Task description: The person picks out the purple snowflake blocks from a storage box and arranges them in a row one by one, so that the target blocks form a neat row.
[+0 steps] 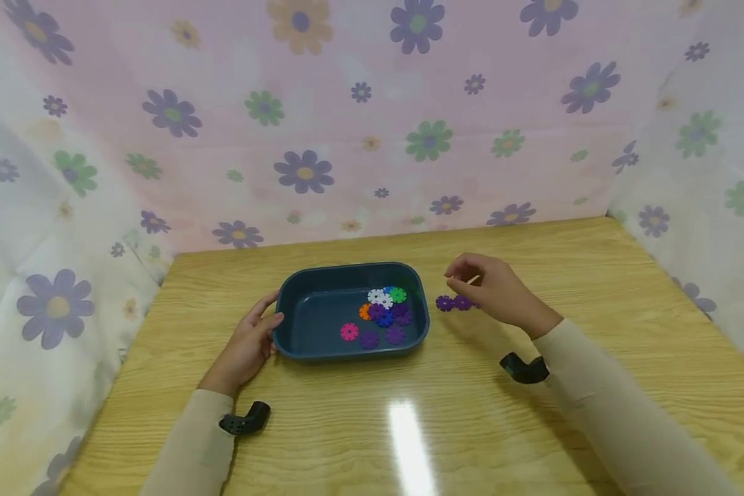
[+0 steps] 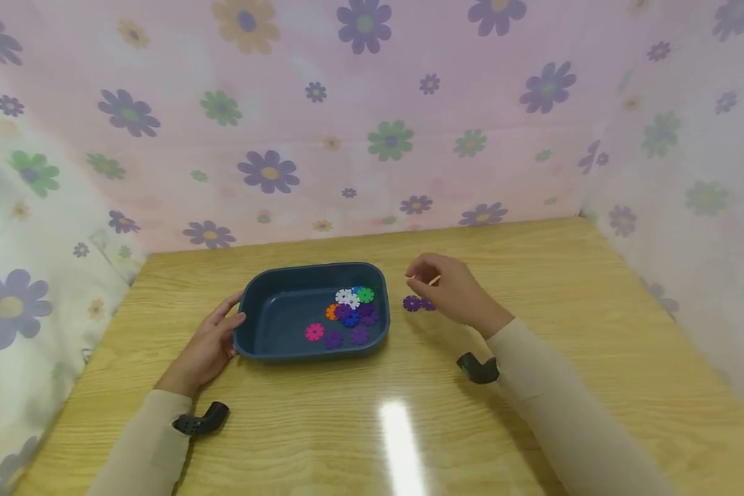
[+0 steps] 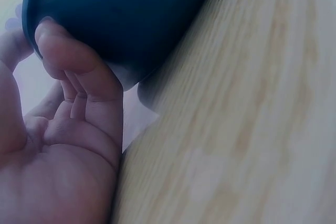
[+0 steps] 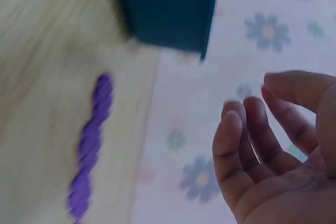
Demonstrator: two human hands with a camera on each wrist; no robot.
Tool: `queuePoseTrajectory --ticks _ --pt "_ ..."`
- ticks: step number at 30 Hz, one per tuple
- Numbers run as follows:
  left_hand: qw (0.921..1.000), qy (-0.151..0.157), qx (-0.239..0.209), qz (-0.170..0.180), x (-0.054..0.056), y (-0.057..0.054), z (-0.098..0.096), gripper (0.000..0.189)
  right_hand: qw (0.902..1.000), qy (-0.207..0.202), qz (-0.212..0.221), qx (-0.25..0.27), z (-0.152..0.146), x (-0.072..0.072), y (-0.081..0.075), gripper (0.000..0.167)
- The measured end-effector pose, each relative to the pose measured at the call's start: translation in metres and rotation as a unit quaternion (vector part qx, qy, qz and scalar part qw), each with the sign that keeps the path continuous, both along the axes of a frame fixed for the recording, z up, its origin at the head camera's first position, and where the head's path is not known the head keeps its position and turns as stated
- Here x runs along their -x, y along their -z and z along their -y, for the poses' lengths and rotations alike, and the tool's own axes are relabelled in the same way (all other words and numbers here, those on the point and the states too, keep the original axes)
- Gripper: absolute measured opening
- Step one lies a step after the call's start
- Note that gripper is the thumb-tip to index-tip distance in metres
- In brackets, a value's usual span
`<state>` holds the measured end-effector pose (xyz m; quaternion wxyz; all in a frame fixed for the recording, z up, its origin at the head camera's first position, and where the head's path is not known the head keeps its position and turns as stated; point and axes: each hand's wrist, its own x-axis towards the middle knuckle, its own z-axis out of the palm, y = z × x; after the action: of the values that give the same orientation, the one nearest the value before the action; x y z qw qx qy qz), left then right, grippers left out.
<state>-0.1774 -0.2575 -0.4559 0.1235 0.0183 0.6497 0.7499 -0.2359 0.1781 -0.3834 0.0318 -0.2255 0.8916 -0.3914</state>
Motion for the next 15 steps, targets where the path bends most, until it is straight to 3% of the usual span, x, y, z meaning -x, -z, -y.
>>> queuePoseTrajectory --ticks 4,8,15 --pt "1.0 -0.001 0.0 0.0 0.002 0.0 -0.001 0.058 0.9967 -0.077 0.026 -0.006 0.024 0.003 -0.017 0.011" --pt "1.0 -0.006 0.005 0.002 0.002 0.0 0.0 0.058 0.985 -0.155 0.069 -0.029 0.044 0.011 -0.027 0.01" --pt "1.0 0.006 -0.006 -0.004 -0.001 0.001 0.0 0.059 0.9697 -0.208 0.088 -0.093 0.069 0.022 -0.024 0.01"
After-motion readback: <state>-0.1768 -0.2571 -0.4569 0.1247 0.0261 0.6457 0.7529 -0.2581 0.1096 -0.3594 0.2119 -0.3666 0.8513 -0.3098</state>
